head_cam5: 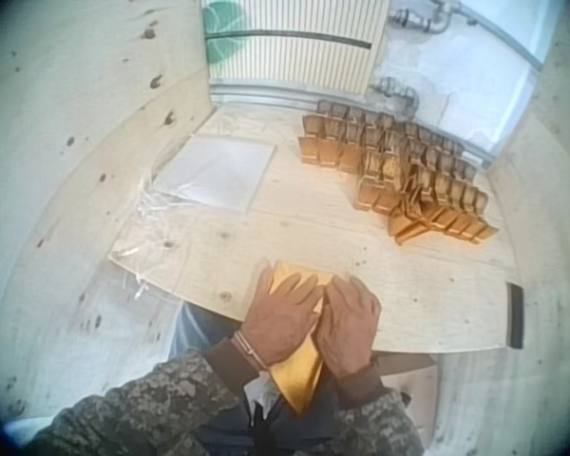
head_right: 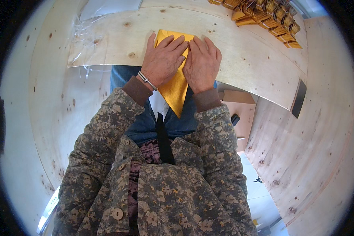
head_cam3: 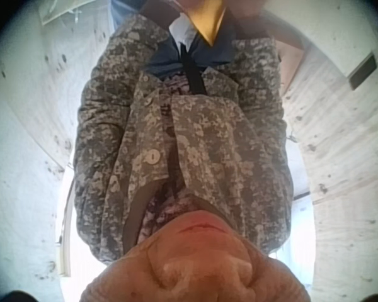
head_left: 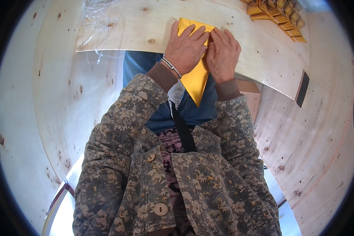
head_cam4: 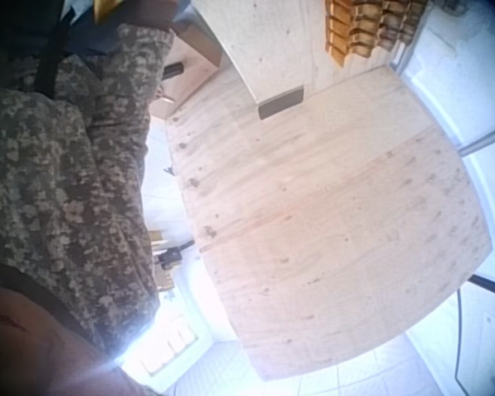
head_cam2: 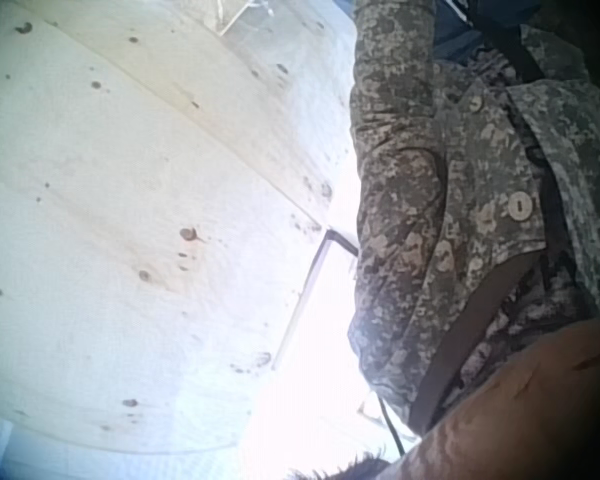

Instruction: The person folds a single sheet of gold foil on a low wooden table. They smooth the sheet, fold it in half lengthwise, then fold the edges inward to form a narrow packet, and finally fold it in half again to create a compact folded piece.

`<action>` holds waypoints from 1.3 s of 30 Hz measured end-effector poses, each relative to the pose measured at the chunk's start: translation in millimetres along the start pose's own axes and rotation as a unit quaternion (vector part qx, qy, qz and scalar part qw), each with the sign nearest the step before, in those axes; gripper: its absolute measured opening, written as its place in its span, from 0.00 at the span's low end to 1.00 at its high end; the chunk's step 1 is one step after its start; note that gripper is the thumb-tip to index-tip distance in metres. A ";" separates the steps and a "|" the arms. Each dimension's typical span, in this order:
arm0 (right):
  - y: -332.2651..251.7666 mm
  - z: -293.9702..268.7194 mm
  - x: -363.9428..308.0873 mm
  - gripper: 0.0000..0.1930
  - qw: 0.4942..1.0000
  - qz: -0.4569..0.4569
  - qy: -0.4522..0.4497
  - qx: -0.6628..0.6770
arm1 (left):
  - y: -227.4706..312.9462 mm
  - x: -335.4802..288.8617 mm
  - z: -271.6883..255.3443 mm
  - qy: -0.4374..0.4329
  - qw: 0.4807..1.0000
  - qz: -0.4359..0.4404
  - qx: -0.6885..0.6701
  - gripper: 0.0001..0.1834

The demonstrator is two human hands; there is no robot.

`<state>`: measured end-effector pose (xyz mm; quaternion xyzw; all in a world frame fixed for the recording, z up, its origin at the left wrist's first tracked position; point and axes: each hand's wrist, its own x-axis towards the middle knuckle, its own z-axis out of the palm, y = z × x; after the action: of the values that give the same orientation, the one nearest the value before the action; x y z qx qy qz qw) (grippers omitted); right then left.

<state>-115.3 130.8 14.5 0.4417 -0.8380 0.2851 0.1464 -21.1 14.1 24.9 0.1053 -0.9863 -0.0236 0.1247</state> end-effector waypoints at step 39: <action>-2.9 2.6 -13.0 0.20 0.996 0.019 -0.066 -0.059 | 20.5 -8.0 17.6 0.128 0.969 -0.161 -0.135 0.42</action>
<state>-105.5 136.4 7.0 0.4341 -0.8694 0.2084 0.1109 -22.1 36.2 7.4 0.2473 -0.9198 -0.1627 0.2574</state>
